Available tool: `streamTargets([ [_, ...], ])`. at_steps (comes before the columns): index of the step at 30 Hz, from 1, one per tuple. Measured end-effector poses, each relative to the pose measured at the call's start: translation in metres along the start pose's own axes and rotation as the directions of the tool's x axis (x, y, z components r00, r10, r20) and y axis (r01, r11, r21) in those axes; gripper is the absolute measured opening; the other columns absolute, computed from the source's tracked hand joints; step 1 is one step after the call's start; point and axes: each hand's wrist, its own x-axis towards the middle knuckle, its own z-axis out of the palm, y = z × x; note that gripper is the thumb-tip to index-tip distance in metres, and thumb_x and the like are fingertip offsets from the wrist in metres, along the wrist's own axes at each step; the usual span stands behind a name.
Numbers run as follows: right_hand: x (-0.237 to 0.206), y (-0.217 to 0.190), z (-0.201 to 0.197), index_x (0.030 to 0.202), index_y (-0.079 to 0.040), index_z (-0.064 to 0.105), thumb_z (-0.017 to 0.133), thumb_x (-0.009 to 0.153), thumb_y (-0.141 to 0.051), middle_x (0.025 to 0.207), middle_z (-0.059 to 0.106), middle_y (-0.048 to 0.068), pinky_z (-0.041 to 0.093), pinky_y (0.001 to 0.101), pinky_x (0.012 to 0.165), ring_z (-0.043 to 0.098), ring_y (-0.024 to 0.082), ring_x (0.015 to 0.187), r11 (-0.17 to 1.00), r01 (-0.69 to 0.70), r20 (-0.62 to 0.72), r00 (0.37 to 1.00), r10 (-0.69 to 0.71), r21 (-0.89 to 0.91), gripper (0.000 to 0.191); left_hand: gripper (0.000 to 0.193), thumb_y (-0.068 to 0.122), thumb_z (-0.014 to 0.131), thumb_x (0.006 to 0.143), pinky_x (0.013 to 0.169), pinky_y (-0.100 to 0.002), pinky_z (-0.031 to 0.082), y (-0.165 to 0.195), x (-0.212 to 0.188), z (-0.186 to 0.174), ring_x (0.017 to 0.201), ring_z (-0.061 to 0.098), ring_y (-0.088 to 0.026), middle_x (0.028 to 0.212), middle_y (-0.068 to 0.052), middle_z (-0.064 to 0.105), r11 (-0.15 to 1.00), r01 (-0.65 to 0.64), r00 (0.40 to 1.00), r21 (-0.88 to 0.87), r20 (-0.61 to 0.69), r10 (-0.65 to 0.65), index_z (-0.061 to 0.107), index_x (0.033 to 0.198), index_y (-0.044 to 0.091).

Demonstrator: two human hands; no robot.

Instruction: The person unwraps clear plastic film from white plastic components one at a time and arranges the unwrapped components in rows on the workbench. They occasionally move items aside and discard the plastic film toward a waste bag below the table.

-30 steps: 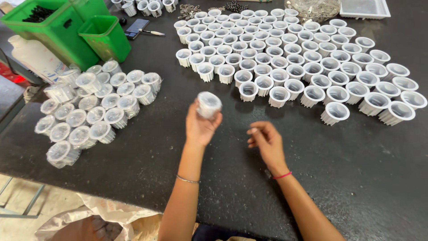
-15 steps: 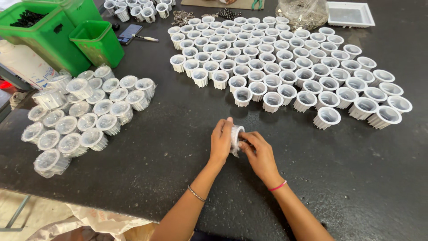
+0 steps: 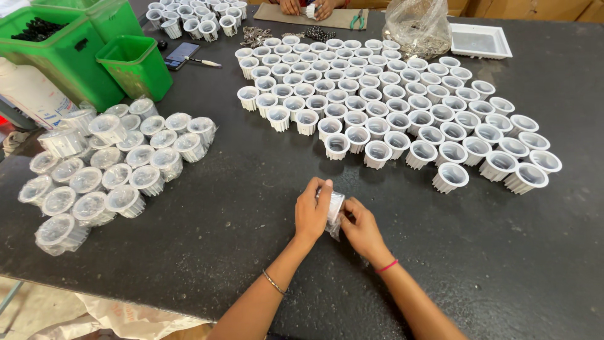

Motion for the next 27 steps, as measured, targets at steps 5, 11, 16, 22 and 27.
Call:
streamTargets([
  [5, -0.004, -0.002, 0.002, 0.095, -0.001, 0.064, 0.069, 0.09, -0.008, 0.09, 0.059, 0.004, 0.048, 0.028, 0.07, 0.057, 0.014, 0.075, 1.0, -0.009, -0.136, 0.991, 0.012, 0.029, 0.01, 0.031, 0.03, 0.056, 0.104, 0.063, -0.034, 0.047, -0.018, 0.005, 0.002, 0.07, 0.053, -0.011, 0.073, -0.008, 0.061, 0.99, 0.001, 1.0, -0.144, -0.03, -0.005, 0.062, 0.095, 0.002],
  [11, 0.003, 0.006, -0.021, 0.101, -0.005, 0.064, 0.07, 0.096, -0.013, 0.089, 0.06, -0.003, 0.047, 0.0238, 0.072, 0.053, 0.006, 0.08, 0.969, -0.014, -0.336, 0.937, 0.099, 0.245, 0.01, 0.032, 0.03, 0.053, 0.104, 0.072, -0.031, 0.05, -0.051, 0.036, -0.011, 0.077, 0.059, -0.013, 0.082, -0.004, 0.064, 0.813, 0.216, 0.954, -0.541, -0.058, -0.293, 0.064, 0.091, 0.003],
  [16, 0.002, 0.011, -0.033, 0.099, -0.006, 0.064, 0.066, 0.1, -0.012, 0.088, 0.06, -0.003, 0.045, 0.0229, 0.072, 0.051, 0.006, 0.079, 0.927, -0.064, -0.337, 0.92, 0.198, 0.369, 0.007, 0.036, 0.032, 0.052, 0.105, 0.072, -0.032, 0.049, -0.055, 0.041, -0.021, 0.075, 0.057, -0.014, 0.081, -0.005, 0.063, 0.736, 0.279, 0.926, -0.617, -0.031, -0.377, 0.064, 0.088, 0.003],
  [22, 0.0, -0.001, -0.038, 0.099, -0.005, 0.062, 0.066, 0.1, -0.014, 0.093, 0.057, -0.003, 0.046, 0.0226, 0.074, 0.052, 0.006, 0.081, 0.943, 0.019, -0.391, 0.913, 0.12, 0.333, 0.01, 0.037, 0.032, 0.05, 0.105, 0.071, -0.029, 0.047, -0.043, 0.035, -0.023, 0.074, 0.054, -0.011, 0.079, -0.003, 0.062, 0.943, 0.087, 0.976, -0.32, -0.163, -0.145, 0.063, 0.086, 0.003],
  [27, -0.001, -0.022, -0.043, 0.109, -0.006, 0.062, 0.066, 0.1, -0.018, 0.098, 0.06, -0.003, 0.048, 0.0238, 0.077, 0.054, 0.007, 0.085, 0.952, 0.01, -0.359, 0.927, 0.106, 0.307, 0.015, 0.034, 0.033, 0.052, 0.103, 0.072, -0.028, 0.049, -0.042, 0.038, -0.028, 0.075, 0.058, -0.01, 0.08, -0.001, 0.063, 0.816, 0.274, 0.945, -0.51, -0.014, -0.326, 0.064, 0.087, 0.005],
])
